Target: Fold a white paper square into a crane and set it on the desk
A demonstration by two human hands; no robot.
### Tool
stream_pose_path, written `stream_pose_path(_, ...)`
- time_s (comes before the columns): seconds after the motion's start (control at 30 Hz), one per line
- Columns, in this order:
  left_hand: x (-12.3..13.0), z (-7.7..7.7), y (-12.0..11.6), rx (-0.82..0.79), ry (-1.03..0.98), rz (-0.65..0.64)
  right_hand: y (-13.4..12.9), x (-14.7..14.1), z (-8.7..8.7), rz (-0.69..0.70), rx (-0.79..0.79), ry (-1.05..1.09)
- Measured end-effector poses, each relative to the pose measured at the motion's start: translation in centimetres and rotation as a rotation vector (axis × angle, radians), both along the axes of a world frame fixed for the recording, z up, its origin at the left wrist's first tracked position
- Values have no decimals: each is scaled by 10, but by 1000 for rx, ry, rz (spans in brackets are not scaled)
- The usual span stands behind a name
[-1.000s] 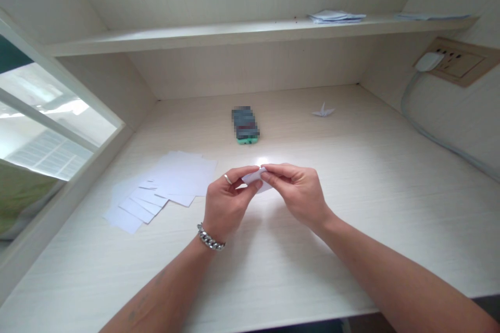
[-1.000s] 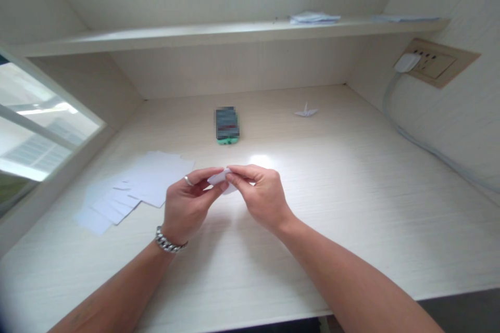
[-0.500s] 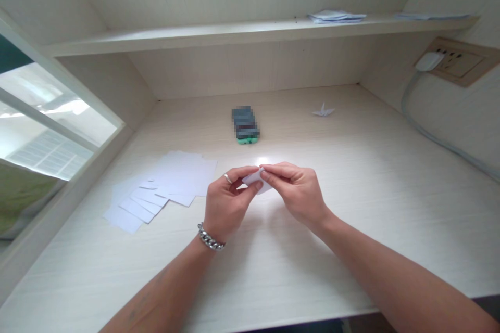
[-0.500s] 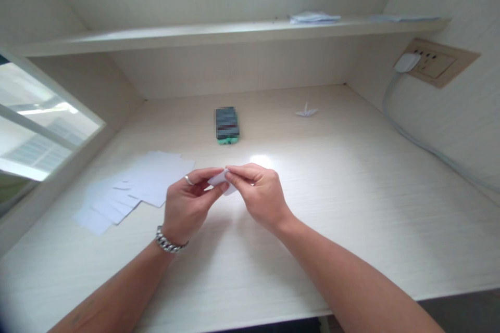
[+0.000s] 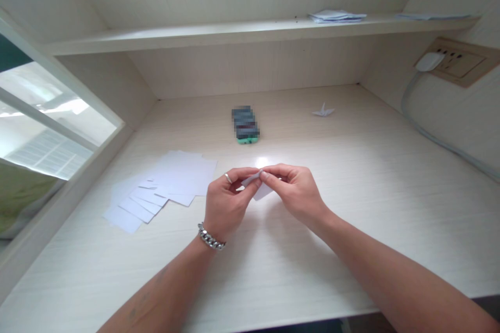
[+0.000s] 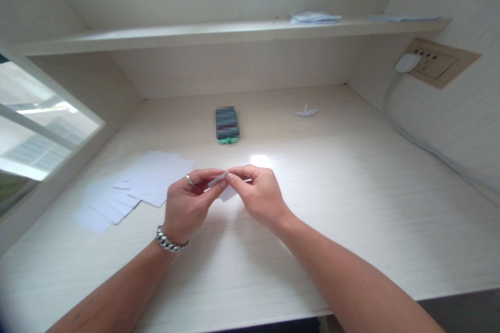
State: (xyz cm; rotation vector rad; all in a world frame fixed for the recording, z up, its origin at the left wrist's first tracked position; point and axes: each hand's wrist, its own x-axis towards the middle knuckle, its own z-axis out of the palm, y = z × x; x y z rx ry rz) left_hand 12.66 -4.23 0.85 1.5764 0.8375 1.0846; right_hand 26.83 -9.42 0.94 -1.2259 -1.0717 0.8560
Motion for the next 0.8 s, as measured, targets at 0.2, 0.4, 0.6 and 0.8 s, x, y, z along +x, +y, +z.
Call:
stream_pose_path(0.2,0,-1,0,13,24,13,-1,0,1,-10,10,-20)
stream_pose_path(0.4,-1,0,1,-4,39,18,-1,0,1,-3,8,-31)
stream_pose_path(0.6,-1,1,2,-11,45,2,-1,-1,2,11,1,-50)
stream_pose_path(0.8,-2,-1,3,-12,45,-6,0,-1,2,25,-7,-39)
